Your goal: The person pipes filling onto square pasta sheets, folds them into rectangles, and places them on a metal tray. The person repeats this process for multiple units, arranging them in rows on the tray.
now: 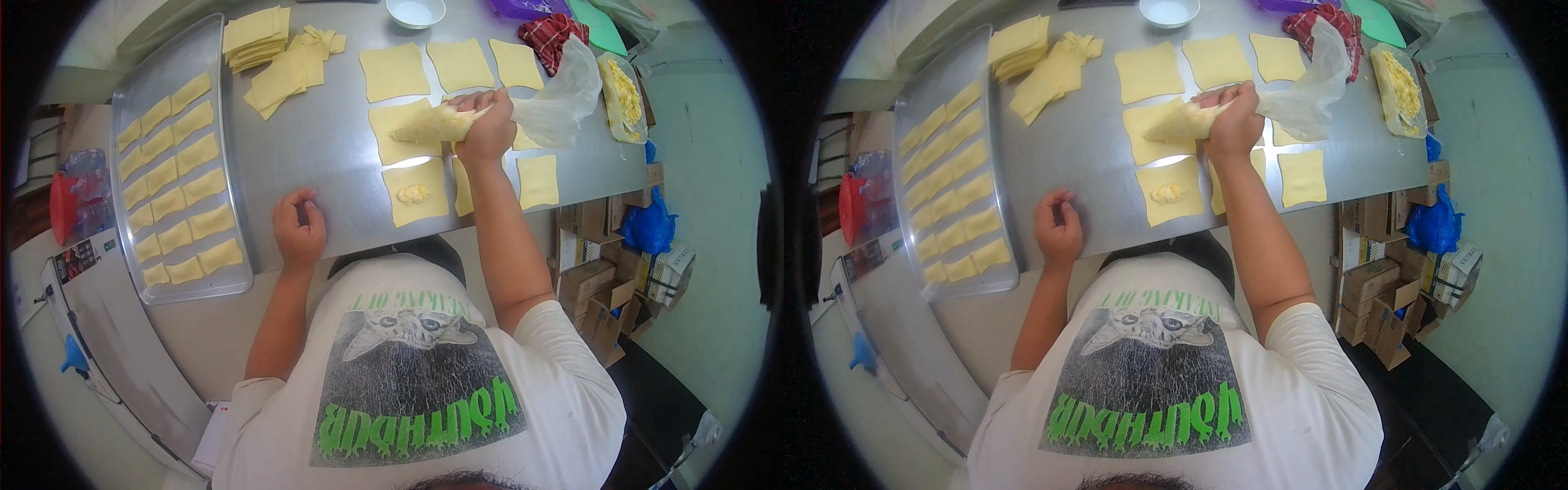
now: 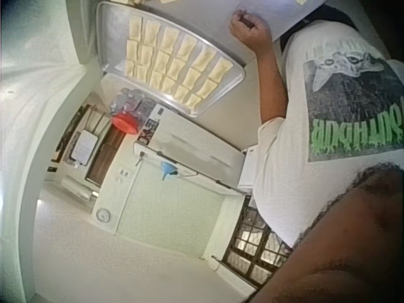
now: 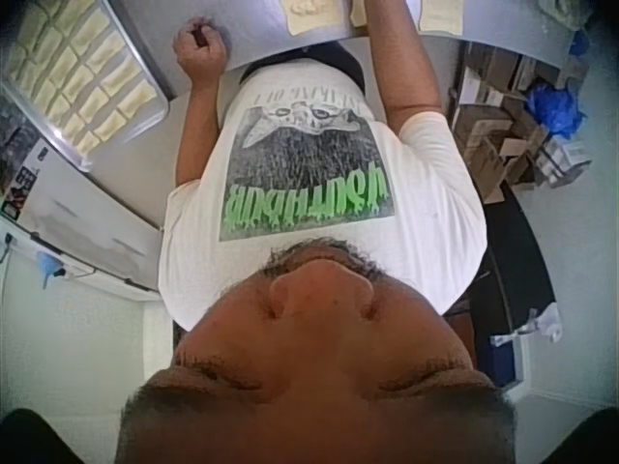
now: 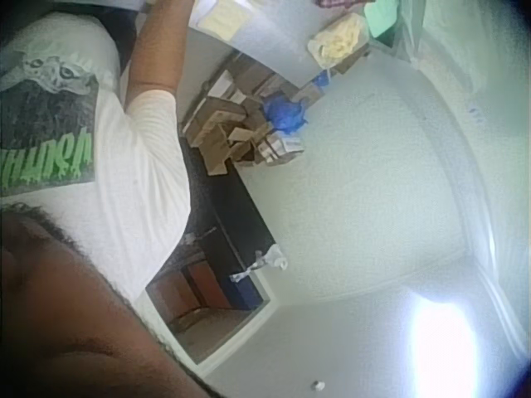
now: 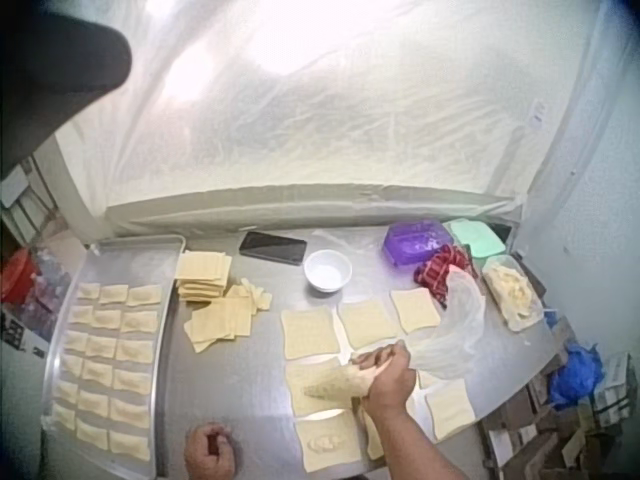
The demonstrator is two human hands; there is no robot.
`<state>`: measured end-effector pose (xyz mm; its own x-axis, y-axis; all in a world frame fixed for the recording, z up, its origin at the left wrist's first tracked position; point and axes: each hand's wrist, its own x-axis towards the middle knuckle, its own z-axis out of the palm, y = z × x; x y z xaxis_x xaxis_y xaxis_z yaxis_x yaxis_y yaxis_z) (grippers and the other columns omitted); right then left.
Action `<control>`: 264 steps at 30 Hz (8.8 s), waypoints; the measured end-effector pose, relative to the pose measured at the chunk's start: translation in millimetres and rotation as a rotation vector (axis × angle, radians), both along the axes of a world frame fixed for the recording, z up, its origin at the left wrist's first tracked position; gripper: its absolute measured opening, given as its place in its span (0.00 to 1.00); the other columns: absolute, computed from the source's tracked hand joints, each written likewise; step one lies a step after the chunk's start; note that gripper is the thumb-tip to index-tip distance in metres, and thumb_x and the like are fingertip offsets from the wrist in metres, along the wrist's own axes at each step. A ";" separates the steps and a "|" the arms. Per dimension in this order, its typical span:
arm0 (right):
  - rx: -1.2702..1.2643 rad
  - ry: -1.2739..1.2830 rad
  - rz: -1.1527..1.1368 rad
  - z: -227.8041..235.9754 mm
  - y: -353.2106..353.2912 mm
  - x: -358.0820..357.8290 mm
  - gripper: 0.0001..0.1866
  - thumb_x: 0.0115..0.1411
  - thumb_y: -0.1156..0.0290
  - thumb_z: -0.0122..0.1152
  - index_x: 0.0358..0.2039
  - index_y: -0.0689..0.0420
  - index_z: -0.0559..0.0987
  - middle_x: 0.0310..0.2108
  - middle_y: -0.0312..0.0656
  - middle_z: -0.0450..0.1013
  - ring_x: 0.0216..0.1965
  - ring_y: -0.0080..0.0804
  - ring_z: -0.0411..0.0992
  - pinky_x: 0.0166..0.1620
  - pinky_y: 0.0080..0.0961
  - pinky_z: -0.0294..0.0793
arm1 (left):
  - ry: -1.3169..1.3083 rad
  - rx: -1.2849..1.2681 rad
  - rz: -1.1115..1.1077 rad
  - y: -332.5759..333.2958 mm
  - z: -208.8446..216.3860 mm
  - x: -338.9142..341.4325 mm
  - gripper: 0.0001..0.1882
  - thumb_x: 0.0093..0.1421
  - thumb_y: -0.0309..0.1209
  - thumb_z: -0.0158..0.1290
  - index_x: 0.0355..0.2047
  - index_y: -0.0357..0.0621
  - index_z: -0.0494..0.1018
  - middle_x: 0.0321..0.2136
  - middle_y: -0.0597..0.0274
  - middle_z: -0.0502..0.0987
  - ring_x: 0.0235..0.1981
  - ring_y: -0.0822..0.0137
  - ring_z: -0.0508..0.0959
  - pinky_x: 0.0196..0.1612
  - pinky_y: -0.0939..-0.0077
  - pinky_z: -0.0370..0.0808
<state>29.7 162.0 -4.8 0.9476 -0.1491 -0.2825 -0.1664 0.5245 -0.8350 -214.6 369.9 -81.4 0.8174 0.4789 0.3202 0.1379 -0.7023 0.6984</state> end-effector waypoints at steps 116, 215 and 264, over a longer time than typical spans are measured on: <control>-0.126 -0.063 -0.188 -19.4 -46.7 164.3 0.18 0.63 0.59 0.48 0.21 0.56 0.68 0.20 0.40 0.67 0.21 0.35 0.69 0.29 0.38 0.77 | 0.026 0.001 0.088 -9.7 1.5 7.7 0.11 0.61 0.20 0.54 0.44 0.40 0.77 0.38 0.57 0.81 0.40 0.55 0.78 0.47 0.63 0.74; -0.014 -0.190 -0.007 -34.4 -80.9 195.5 0.20 0.73 0.57 0.44 0.26 0.56 0.68 0.21 0.50 0.75 0.23 0.42 0.77 0.34 0.38 0.79 | 0.098 0.135 0.242 -19.7 -2.3 7.7 0.12 0.64 0.20 0.51 0.47 0.35 0.76 0.38 0.53 0.81 0.39 0.62 0.82 0.45 0.70 0.79; -0.317 -0.311 -0.080 -40.8 -146.3 230.7 0.19 0.71 0.59 0.46 0.23 0.55 0.66 0.19 0.42 0.70 0.18 0.39 0.75 0.27 0.37 0.77 | 0.075 0.127 0.300 -16.3 -9.9 5.4 0.12 0.61 0.20 0.51 0.45 0.37 0.77 0.37 0.55 0.80 0.38 0.59 0.81 0.43 0.68 0.78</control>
<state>260.4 15.6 -45.6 0.9623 -0.2585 0.0848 0.1481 0.2362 -0.9603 -209.2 353.6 -91.3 0.6700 0.6614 0.3371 0.3993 -0.7038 0.5875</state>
